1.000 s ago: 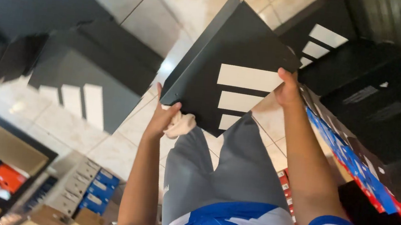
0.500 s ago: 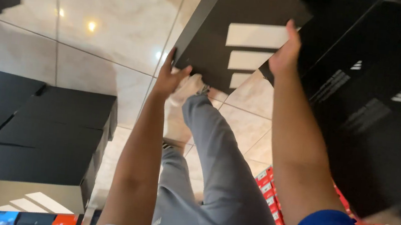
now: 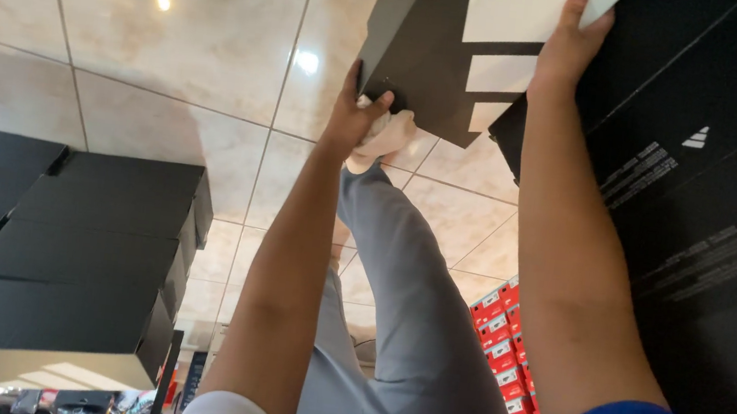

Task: Cleaning shoe boxes with a cloth and organizing them in a warehouse storage area.

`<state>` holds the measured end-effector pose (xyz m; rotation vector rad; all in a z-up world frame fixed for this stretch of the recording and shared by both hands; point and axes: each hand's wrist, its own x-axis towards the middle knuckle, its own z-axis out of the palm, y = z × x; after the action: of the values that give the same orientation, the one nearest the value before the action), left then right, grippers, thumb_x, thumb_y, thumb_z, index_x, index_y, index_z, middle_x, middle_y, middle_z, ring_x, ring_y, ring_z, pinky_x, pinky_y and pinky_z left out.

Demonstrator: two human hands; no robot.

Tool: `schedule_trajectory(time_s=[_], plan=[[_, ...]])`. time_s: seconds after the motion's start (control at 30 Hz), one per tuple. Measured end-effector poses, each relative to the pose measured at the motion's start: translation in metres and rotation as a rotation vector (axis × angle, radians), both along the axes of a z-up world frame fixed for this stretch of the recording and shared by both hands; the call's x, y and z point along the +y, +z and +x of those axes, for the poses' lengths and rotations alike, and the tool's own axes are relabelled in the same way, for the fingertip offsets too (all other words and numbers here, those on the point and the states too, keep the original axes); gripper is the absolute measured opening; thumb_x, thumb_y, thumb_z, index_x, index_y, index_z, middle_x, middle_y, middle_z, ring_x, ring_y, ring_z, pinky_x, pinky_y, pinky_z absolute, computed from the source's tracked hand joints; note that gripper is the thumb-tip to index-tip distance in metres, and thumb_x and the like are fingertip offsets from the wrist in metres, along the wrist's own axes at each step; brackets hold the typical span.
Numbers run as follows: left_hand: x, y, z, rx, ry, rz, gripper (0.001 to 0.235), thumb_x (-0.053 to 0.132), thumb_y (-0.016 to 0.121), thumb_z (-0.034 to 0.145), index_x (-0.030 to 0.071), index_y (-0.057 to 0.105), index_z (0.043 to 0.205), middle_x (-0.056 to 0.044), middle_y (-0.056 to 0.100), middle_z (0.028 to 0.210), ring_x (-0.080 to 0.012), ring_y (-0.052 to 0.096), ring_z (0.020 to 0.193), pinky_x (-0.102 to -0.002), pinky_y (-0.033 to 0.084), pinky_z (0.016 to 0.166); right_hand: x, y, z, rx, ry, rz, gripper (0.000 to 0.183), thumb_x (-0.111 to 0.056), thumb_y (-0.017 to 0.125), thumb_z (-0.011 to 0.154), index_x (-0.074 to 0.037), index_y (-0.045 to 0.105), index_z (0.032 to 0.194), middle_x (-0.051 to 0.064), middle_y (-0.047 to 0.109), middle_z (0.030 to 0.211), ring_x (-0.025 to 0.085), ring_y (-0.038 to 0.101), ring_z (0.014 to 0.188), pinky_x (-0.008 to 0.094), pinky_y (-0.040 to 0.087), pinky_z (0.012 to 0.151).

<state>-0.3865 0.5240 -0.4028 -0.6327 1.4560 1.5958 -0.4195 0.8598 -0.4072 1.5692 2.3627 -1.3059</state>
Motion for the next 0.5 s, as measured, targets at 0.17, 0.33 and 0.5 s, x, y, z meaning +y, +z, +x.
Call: schedule_trajectory(time_s=[0.17,0.33,0.5], plan=[[0.004,-0.009,0.002,0.036,-0.073,-0.033,0.094,0.031,0.075,0.092,-0.001,0.017,0.158,-0.033,0.035,0.158,-0.0428,0.046,0.142,-0.043,0.043,0.114,-0.008,0.013,0.012,0.005,0.073,0.072,0.080,-0.031,0.068,0.104,-0.014,0.013,0.159,0.023,0.045,0.158,0.036,0.056,0.145,0.044,0.044,0.122],[0.021,-0.021,0.001,-0.003,-0.139,-0.017,0.106,0.043,0.074,0.089,0.006,0.006,0.161,-0.035,0.036,0.158,-0.0426,0.060,0.131,-0.045,0.053,0.106,-0.066,0.047,0.020,-0.114,0.489,0.376,0.116,0.003,0.088,0.099,-0.016,-0.005,0.166,0.021,0.016,0.175,0.038,0.026,0.165,0.049,0.022,0.140],[0.032,-0.027,0.003,0.026,-0.253,-0.114,0.105,0.051,0.072,0.088,0.004,0.013,0.160,-0.029,0.046,0.154,-0.0379,0.058,0.134,-0.040,0.050,0.106,-0.090,0.012,0.049,-0.322,0.690,0.322,0.132,-0.089,0.083,0.092,-0.034,-0.008,0.170,0.032,-0.024,0.167,0.068,-0.005,0.155,0.088,0.025,0.107]])
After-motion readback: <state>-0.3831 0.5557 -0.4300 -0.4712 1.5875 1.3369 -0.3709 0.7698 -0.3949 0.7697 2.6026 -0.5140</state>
